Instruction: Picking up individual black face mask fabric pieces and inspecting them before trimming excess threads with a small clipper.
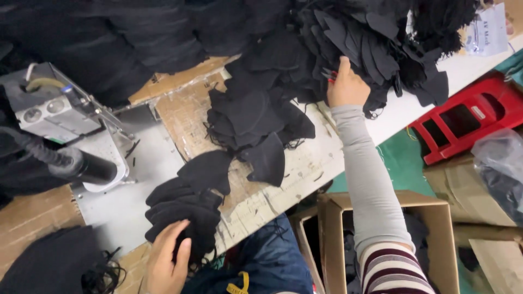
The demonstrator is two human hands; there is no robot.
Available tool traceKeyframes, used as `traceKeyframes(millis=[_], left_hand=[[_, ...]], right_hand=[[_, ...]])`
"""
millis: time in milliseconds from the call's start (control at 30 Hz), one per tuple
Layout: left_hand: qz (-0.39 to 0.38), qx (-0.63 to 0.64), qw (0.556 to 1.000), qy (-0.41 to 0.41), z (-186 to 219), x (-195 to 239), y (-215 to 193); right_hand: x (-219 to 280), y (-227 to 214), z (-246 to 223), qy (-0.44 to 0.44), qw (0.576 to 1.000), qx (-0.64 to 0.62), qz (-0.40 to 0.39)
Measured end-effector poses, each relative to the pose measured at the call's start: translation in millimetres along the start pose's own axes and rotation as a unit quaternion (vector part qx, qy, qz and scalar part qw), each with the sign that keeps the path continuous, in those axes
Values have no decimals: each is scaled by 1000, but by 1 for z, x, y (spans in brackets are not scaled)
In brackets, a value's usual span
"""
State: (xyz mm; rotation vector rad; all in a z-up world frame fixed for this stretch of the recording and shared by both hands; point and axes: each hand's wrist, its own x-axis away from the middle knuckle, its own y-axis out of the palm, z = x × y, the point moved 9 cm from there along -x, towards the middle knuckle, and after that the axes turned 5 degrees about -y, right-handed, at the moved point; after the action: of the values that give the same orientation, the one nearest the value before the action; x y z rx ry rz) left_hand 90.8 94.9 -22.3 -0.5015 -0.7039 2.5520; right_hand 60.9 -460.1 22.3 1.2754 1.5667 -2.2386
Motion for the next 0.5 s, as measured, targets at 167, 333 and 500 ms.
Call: traceKeyframes(millis=[167, 333, 500], left_hand=[[87, -23, 996, 12, 32, -25, -11], [-150, 305, 911, -233, 34, -103, 129], [-169, 484, 802, -306, -6, -172, 291]], right_hand=[[10, -9, -2, -18, 999, -26, 41], [75, -60, -70, -20, 983, -175, 50], [130, -82, -132, -17, 955, -297, -23]])
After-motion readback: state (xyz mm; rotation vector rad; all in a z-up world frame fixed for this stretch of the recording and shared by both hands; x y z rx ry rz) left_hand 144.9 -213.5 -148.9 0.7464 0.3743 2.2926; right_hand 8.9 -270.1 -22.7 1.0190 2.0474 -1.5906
